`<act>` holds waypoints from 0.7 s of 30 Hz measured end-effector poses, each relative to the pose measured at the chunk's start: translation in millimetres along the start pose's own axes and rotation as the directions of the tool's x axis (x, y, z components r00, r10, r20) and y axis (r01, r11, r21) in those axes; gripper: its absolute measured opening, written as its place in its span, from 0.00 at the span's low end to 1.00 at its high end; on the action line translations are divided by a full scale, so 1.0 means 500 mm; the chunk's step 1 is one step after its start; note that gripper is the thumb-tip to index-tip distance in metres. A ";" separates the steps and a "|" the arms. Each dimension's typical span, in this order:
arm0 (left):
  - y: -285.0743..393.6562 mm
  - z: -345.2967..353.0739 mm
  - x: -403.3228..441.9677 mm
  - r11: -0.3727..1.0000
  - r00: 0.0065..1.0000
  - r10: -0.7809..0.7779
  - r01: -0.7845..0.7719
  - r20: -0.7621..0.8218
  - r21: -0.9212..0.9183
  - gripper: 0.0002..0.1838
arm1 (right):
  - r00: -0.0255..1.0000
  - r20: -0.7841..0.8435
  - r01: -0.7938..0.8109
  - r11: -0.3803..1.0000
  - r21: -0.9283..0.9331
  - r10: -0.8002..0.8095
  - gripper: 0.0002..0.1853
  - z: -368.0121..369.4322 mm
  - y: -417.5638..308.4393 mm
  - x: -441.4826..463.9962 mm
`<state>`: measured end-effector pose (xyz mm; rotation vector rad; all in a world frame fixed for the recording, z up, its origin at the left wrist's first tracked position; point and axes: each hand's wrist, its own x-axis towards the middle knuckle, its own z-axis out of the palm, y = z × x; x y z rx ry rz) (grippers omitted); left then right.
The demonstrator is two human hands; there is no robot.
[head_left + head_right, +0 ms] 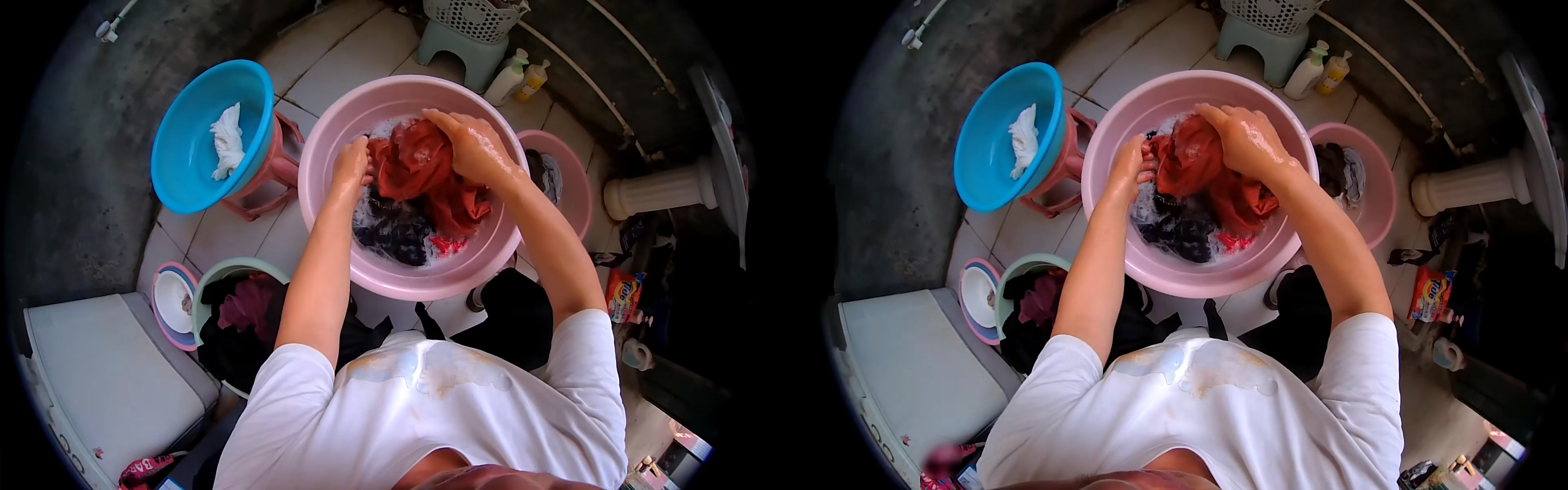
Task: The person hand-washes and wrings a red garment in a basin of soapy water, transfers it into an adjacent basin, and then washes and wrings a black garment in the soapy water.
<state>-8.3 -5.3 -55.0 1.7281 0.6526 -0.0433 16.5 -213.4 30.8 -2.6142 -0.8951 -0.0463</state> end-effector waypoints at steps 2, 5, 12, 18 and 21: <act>0.020 -0.016 -0.012 0.925 0.892 -0.282 0.351 0.353 -0.149 0.33 | 0.985 -0.080 0.143 0.985 -0.092 -0.151 0.33 -0.034 -0.024 0.003; -0.002 -0.003 -0.004 0.872 0.620 -0.347 0.489 0.703 -0.001 0.48 | 0.961 -0.132 0.217 0.959 -0.184 -0.243 0.32 -0.081 -0.069 0.003; -0.016 0.088 -0.108 0.718 0.021 0.091 0.691 0.996 -0.080 0.56 | 0.927 -0.269 0.264 0.964 -0.027 -0.262 0.29 -0.098 -0.160 -0.001; -0.036 0.159 -0.093 -0.102 0.518 0.684 0.766 0.515 -0.635 0.37 | 0.939 -0.343 0.083 0.982 0.168 -0.021 0.31 -0.040 -0.179 -0.089; -0.004 0.130 -0.102 -0.029 0.689 0.434 0.654 0.580 -0.756 0.35 | 0.949 -0.244 -0.127 0.950 0.286 0.201 0.34 -0.014 -0.157 -0.142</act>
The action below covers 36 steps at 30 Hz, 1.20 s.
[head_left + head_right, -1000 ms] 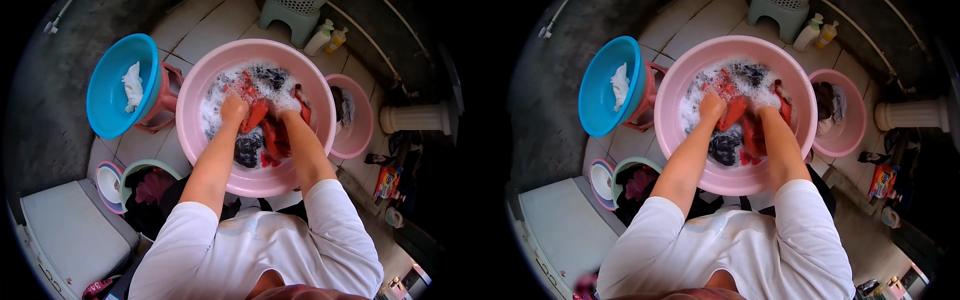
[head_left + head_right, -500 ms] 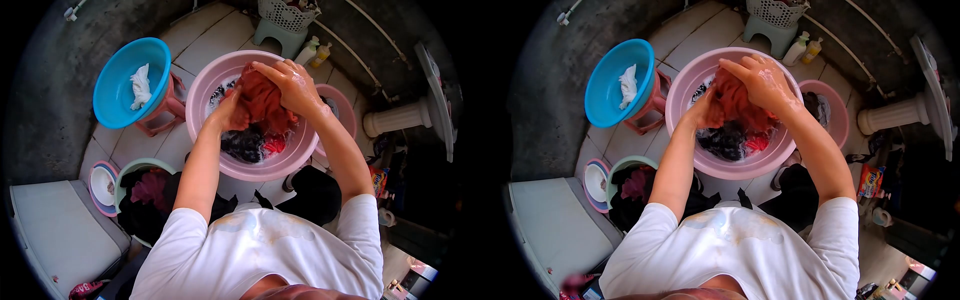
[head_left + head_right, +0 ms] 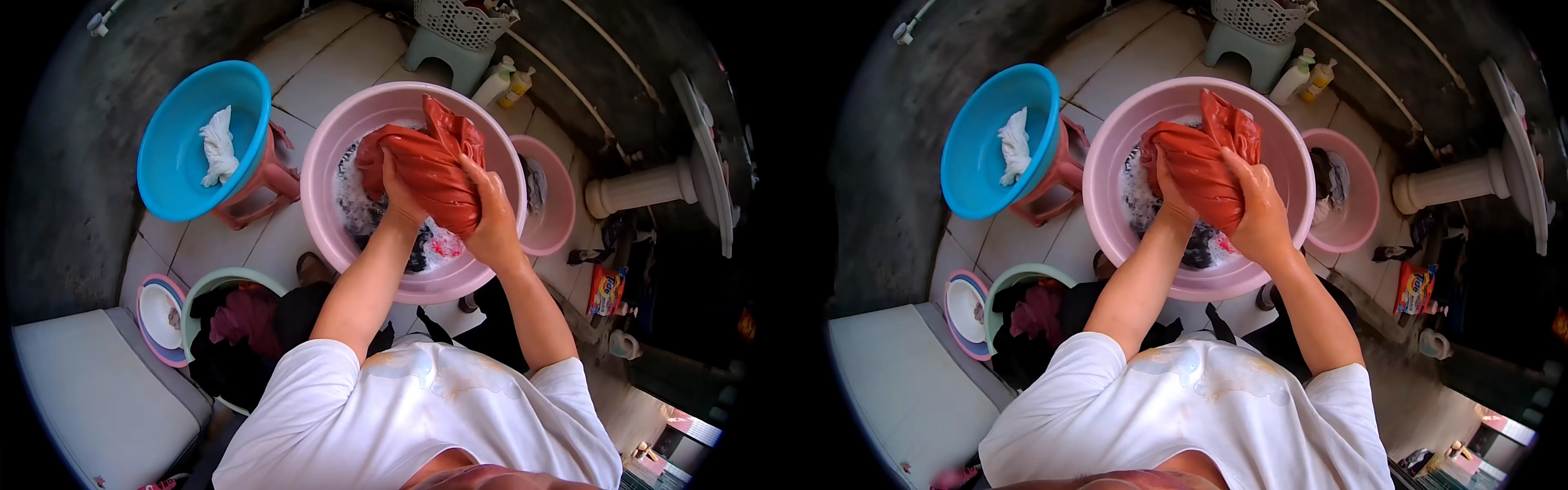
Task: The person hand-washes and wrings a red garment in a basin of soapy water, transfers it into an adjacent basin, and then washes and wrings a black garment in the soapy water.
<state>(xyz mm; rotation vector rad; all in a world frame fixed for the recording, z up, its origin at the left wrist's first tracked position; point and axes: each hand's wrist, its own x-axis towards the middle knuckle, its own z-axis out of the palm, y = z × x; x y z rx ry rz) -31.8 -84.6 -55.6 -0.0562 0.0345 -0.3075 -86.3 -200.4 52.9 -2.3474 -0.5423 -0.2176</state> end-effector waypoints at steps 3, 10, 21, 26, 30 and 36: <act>-0.005 -0.013 0.003 0.999 0.999 0.039 -0.039 -0.001 -0.027 0.35 | 0.967 -0.096 -0.210 0.955 0.211 0.234 0.35 0.030 0.041 -0.032; 0.006 -0.020 0.007 0.999 0.990 0.043 -0.041 0.132 -0.016 0.31 | 0.762 0.505 -0.265 -0.516 0.815 0.406 0.32 0.109 0.061 -0.068; 0.021 0.019 -0.009 0.927 0.866 0.045 0.150 -0.498 0.343 0.21 | 0.996 0.082 -0.060 0.943 0.327 0.035 0.51 0.033 0.075 -0.063; 0.013 -0.015 -0.005 0.959 0.888 -0.163 0.244 -0.430 0.141 0.21 | 0.844 0.103 0.532 0.799 -0.280 -0.527 0.37 0.028 0.081 -0.019; -0.006 -0.041 -0.001 0.989 0.901 -0.093 0.036 0.423 0.140 0.25 | 0.777 0.207 0.627 0.758 -0.179 -0.594 0.25 0.035 0.044 0.034; 0.018 0.023 -0.011 0.987 0.986 -0.098 0.114 -0.136 0.111 0.28 | 0.952 -0.136 0.299 0.929 0.217 -0.274 0.21 0.042 0.063 0.013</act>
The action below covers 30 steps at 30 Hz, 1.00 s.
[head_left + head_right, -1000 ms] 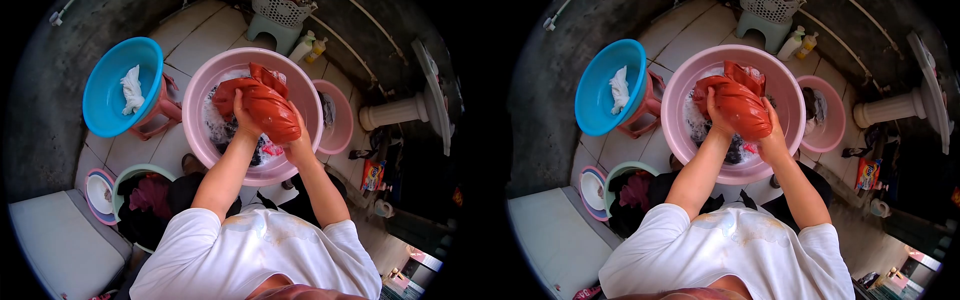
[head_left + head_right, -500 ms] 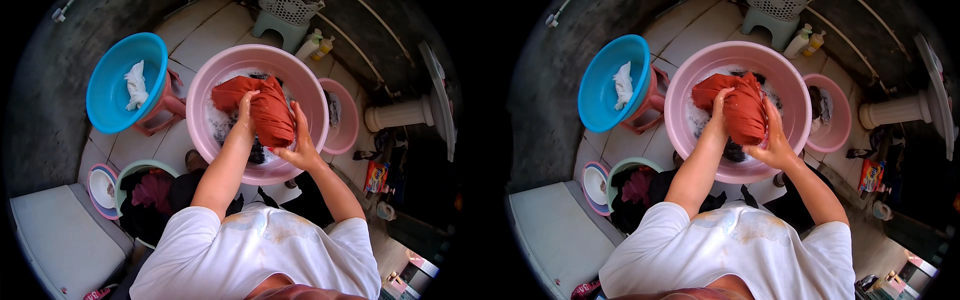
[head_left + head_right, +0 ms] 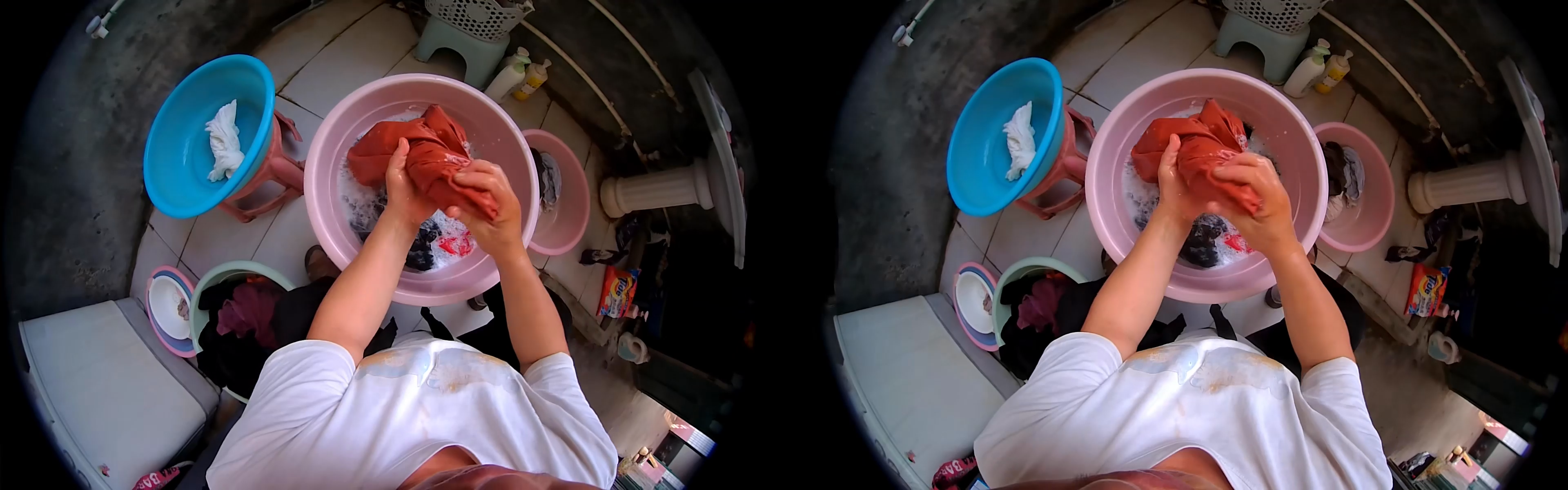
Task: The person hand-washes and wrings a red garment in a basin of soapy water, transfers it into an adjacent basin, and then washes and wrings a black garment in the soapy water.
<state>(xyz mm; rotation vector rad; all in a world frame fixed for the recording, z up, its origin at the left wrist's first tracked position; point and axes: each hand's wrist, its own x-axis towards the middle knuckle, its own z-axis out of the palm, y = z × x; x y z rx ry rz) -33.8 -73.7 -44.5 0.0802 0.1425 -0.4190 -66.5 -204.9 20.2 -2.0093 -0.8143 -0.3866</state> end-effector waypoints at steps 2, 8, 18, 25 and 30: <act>-0.016 0.011 -0.001 0.999 0.999 0.042 -0.041 0.020 -0.024 0.25 | 0.844 -0.203 -0.305 0.756 0.579 0.497 0.16 0.016 0.018 -0.028; -0.076 0.016 0.004 0.870 0.924 0.376 -0.328 -0.067 0.370 0.23 | 0.346 0.000 -0.217 0.080 0.973 0.938 0.19 0.044 0.093 -0.055; -0.067 0.024 -0.029 0.236 0.913 0.240 -0.386 0.331 0.892 0.28 | 0.350 0.394 -0.258 -0.317 0.913 0.850 0.27 0.048 0.068 -0.043; -0.038 0.050 -0.043 0.238 0.927 0.031 -0.369 0.373 0.898 0.28 | 0.546 0.740 -0.335 -0.708 0.622 0.393 0.27 0.072 0.131 -0.133; -0.053 0.052 -0.040 0.387 0.947 0.080 -0.316 0.310 0.866 0.26 | 0.567 0.744 -0.376 -0.693 0.616 0.353 0.26 0.051 0.102 -0.104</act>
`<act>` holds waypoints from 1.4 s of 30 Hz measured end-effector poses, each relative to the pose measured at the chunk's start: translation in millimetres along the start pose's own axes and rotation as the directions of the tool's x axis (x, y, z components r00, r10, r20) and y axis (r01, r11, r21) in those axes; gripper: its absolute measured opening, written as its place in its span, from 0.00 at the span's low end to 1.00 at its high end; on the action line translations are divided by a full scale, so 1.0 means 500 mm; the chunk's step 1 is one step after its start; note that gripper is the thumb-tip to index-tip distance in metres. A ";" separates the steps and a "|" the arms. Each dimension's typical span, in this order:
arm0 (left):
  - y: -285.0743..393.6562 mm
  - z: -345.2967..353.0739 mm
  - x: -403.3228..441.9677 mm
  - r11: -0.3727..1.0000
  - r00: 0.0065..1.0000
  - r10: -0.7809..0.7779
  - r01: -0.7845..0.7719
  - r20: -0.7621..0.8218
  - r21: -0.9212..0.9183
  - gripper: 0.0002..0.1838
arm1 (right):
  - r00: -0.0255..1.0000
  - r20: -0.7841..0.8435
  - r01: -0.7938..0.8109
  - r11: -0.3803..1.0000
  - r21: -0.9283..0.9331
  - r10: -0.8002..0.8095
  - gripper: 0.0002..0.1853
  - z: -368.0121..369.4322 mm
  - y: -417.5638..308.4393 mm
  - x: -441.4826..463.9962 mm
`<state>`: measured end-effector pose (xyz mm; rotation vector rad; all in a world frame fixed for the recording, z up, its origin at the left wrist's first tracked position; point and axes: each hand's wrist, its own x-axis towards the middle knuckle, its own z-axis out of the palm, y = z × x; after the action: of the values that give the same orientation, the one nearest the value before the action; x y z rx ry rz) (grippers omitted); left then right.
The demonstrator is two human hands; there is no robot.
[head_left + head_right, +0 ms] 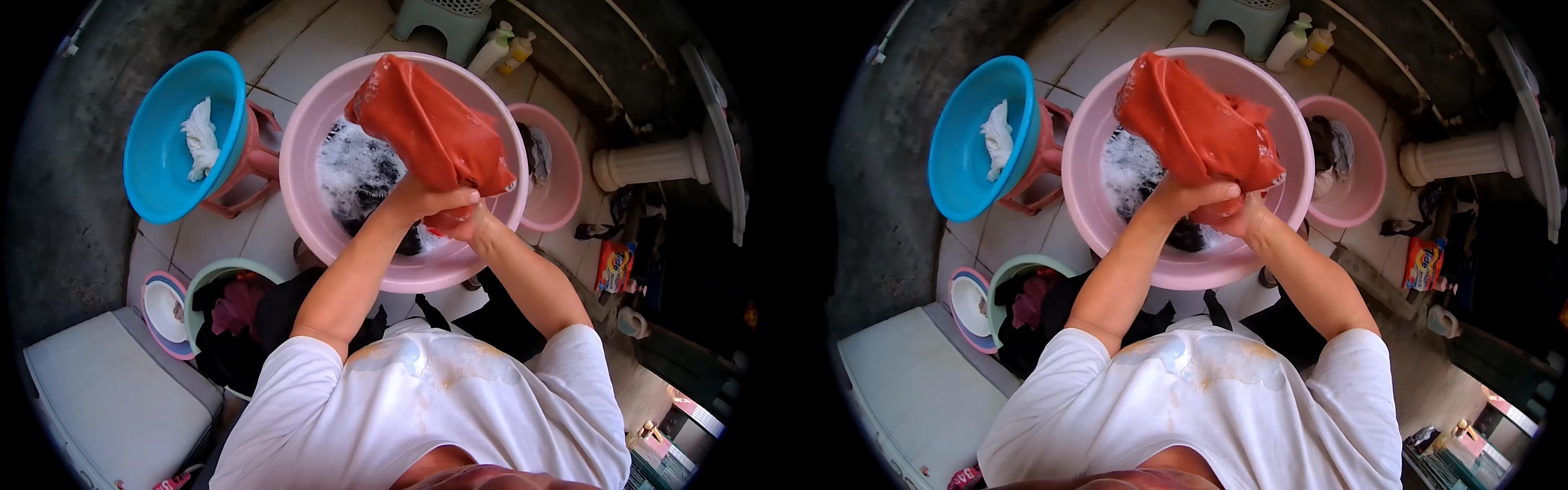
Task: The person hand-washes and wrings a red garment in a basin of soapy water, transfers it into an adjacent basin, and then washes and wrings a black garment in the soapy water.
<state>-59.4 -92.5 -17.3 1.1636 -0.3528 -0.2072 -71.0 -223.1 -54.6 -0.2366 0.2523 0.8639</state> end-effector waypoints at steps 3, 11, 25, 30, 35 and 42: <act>-0.024 0.019 0.024 0.934 0.964 -0.083 -0.013 -0.252 -0.357 0.22 | 0.905 -0.303 0.218 0.938 -0.271 -0.298 0.26 0.035 -0.013 0.001; 0.062 0.019 0.021 0.380 0.878 -0.435 -0.023 -0.201 -0.924 0.23 | 0.838 -0.178 0.530 0.848 0.033 -0.516 0.27 0.035 0.052 0.065; 0.021 -0.005 -0.030 0.429 0.794 -0.607 0.328 -0.001 -0.842 0.25 | 0.841 0.192 0.516 0.646 -0.562 -0.505 0.25 0.092 -0.120 0.142; -0.056 -0.041 -0.017 0.757 0.770 -0.605 0.477 -0.203 -0.446 0.16 | 0.871 0.072 0.007 -0.134 -0.991 -0.486 0.21 0.123 -0.141 0.141; -0.171 -0.072 -0.022 0.594 0.968 -0.193 0.243 -0.158 0.767 0.14 | 0.871 -0.046 -0.233 -0.329 -0.915 -0.489 0.23 0.088 -0.124 0.150; 0.018 -0.053 0.004 0.483 0.714 -0.698 0.407 -0.060 -0.775 0.10 | 0.757 0.130 -0.011 -0.212 -0.977 -0.641 0.27 0.049 -0.140 0.146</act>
<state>-47.7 -67.1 -18.1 0.4452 0.4780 -0.6460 31.3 -207.2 -47.1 -2.0223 -0.1539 0.1634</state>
